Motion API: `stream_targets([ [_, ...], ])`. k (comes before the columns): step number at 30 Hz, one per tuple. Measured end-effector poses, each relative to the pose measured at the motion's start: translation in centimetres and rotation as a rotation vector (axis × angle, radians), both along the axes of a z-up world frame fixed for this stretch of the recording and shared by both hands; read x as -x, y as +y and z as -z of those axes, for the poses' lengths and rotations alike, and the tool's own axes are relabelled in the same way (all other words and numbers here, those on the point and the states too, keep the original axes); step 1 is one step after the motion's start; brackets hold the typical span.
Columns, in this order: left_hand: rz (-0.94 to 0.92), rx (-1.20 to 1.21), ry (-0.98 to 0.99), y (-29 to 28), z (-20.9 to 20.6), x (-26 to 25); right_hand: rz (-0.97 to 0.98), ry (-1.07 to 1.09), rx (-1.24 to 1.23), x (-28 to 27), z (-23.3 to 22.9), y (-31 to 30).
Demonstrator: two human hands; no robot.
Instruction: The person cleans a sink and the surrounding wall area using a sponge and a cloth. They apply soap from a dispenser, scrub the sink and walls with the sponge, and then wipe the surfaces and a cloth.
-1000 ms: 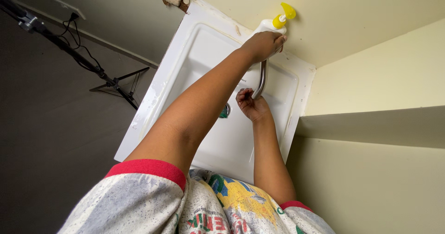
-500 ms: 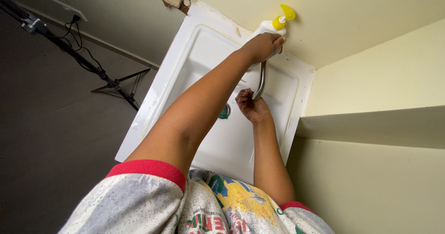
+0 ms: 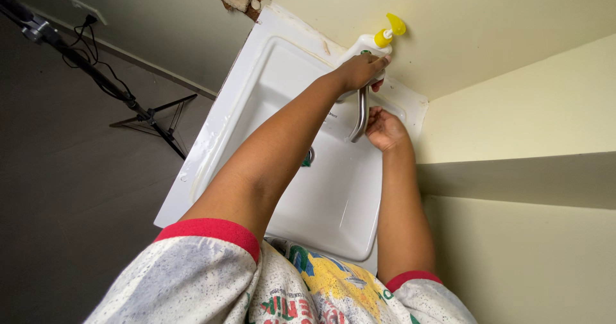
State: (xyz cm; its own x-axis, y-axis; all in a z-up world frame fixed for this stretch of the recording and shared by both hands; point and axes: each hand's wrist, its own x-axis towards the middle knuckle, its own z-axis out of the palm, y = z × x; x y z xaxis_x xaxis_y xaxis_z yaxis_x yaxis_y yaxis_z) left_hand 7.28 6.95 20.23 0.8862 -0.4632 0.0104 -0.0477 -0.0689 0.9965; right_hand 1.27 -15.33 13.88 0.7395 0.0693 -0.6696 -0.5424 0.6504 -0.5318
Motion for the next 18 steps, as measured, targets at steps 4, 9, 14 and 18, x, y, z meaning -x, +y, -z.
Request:
stream_targets([
  [4, -0.046, 0.034, 0.029, -0.9, 1.6, -0.9, -0.293, -0.188, 0.039, -2.1, -9.6, 2.4],
  [9, -0.060, 0.167, 0.113, -1.3, 2.4, -1.4, -0.669, -0.350, 1.079, 0.4, -21.8, 10.1],
  [14, 0.015, 0.093, 0.184, -0.4, 0.5, -0.3, -0.617, -0.478, 1.461, 2.0, -21.1, 11.9],
  [18, 0.011, 0.031, 0.146, -0.1, 0.3, -0.2, -0.379, -0.616, 1.581, 2.4, -15.3, 9.3],
])
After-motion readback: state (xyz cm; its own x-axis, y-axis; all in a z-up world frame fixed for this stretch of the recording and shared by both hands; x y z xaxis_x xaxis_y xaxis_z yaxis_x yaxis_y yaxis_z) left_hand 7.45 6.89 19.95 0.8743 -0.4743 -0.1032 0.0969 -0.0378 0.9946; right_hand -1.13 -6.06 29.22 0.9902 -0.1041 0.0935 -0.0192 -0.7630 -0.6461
